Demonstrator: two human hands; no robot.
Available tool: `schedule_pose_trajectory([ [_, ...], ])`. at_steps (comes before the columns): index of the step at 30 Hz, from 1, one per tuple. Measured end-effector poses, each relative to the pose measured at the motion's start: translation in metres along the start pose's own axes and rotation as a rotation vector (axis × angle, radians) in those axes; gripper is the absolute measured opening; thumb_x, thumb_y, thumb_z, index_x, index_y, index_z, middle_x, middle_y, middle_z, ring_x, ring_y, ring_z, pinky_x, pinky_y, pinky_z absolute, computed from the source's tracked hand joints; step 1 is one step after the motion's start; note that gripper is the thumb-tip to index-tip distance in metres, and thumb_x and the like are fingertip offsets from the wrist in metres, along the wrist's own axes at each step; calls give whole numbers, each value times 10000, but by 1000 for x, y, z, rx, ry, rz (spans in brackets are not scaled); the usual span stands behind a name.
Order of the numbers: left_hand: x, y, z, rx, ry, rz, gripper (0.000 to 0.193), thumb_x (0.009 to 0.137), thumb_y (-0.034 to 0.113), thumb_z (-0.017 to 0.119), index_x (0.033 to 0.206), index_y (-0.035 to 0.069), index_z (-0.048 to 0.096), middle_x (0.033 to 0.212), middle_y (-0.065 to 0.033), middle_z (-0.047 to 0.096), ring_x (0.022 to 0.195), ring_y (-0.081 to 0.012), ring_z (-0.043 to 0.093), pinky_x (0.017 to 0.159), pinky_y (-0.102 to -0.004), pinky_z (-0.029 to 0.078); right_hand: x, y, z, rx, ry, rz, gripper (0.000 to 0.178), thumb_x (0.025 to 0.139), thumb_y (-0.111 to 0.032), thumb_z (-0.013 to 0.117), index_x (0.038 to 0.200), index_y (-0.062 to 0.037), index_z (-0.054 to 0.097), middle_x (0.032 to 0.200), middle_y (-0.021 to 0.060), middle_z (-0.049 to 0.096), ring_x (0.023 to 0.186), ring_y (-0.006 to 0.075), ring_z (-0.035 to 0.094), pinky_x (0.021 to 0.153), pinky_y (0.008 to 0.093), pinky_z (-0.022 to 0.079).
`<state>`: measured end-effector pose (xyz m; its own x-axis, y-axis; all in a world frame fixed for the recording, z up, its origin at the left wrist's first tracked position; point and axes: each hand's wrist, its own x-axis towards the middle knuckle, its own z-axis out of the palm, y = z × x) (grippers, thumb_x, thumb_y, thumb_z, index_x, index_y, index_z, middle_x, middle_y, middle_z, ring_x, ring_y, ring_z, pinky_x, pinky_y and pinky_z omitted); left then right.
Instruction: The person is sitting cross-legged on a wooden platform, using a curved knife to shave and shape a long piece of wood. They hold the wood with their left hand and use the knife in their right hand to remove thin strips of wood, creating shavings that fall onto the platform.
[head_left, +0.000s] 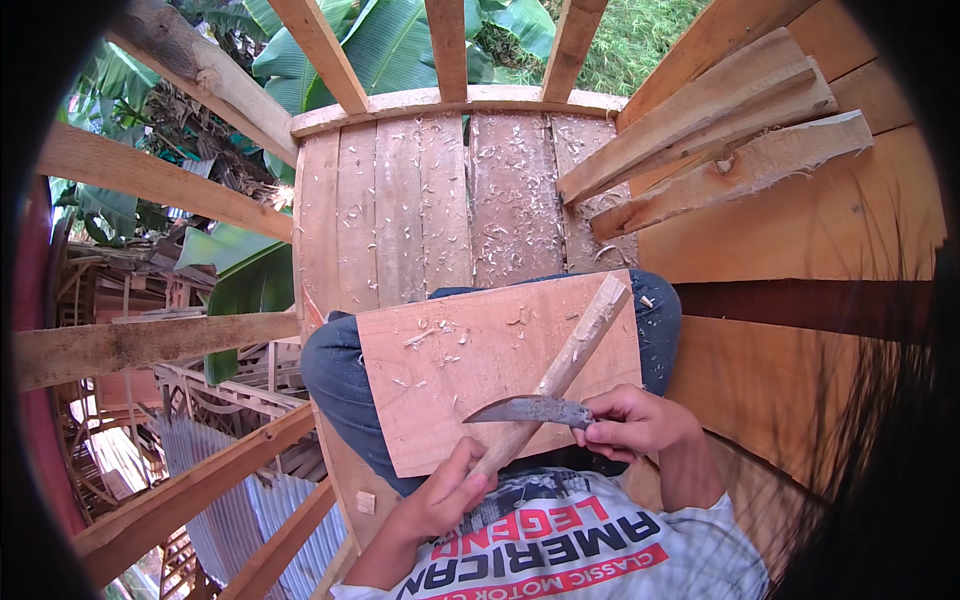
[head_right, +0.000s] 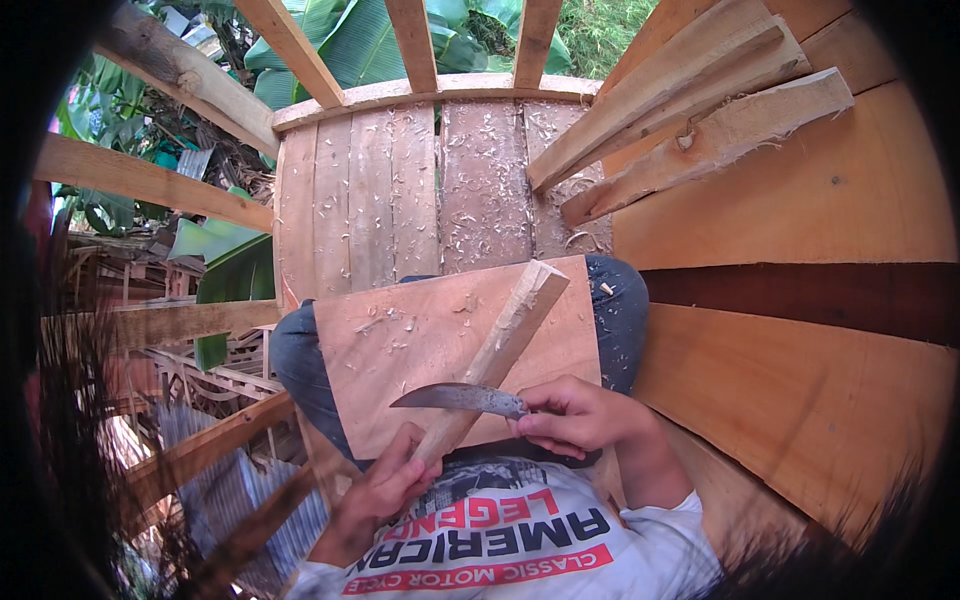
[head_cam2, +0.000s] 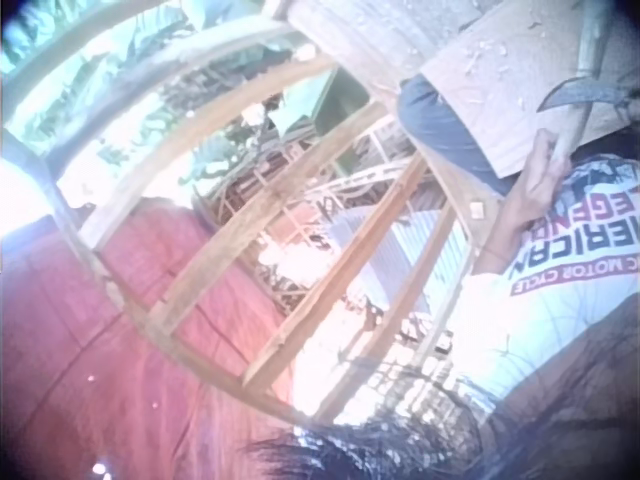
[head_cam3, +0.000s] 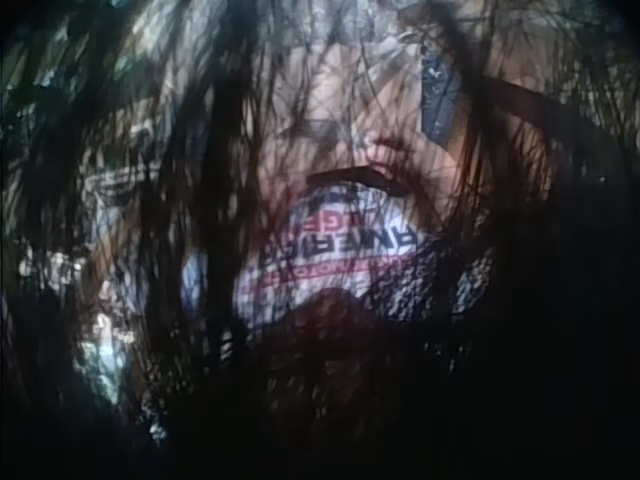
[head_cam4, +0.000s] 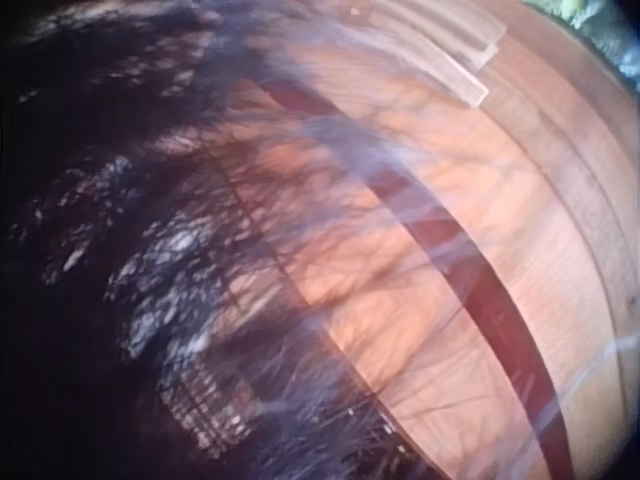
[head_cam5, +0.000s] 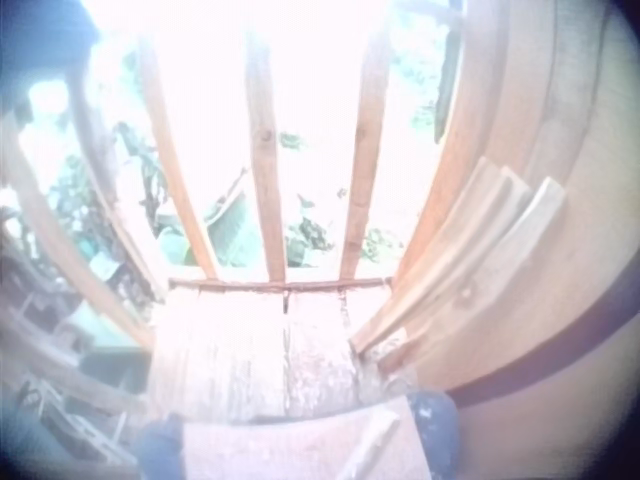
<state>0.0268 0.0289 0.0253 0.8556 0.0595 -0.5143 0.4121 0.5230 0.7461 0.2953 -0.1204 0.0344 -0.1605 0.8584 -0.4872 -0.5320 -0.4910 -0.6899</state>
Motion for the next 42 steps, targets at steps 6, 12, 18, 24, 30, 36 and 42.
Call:
schedule_pose_trajectory([
  [6,1,4,2,-10,-13,-20,199,993,207,372,1076,28,343,779,-28,456,591,-56,382,522,-207,336,2,4,0,-35,-110,89,236,961,-206,531,914,22,568,621,30,507,419,59,454,368,199,349],
  [12,0,0,0,-70,-14,-23,197,994,214,375,1063,33,341,776,-24,453,592,-53,376,522,-204,335,1,4,-1,92,69,-17,170,979,-157,475,913,-11,530,622,-3,487,420,40,453,360,183,341],
  [18,3,4,0,-63,-21,-12,202,995,222,379,1048,31,341,769,-21,445,596,-53,372,526,-199,335,0,9,-3,25,-62,21,185,981,-168,478,937,-4,552,614,3,493,418,42,456,363,182,346],
  [24,3,-1,-2,-91,-15,6,224,1001,245,380,1054,31,342,771,-25,444,593,-50,368,521,-198,334,3,11,-8,42,37,-89,202,981,-185,480,932,-5,557,617,9,500,421,45,453,360,186,345],
  [30,4,-4,-3,-98,-21,16,223,1004,244,371,1063,32,338,769,-23,437,593,-50,368,512,-201,330,4,10,-6,137,53,-85,193,980,-173,472,930,-7,558,617,2,491,425,40,453,358,186,352],
  [36,2,-12,-5,-138,-24,22,211,1003,231,369,1072,35,337,778,-24,435,595,-51,362,515,-196,329,6,6,-2,27,211,-135,262,961,-248,530,861,-6,551,603,16,487,407,56,429,363,196,345],
  [42,-7,-15,-3,-269,7,-14,190,1001,224,379,1060,48,339,793,-29,416,591,-45,327,509,-191,312,3,-7,-31,293,700,-625,297,974,-285,505,847,-17,520,610,31,486,393,57,407,344,212,330],
])
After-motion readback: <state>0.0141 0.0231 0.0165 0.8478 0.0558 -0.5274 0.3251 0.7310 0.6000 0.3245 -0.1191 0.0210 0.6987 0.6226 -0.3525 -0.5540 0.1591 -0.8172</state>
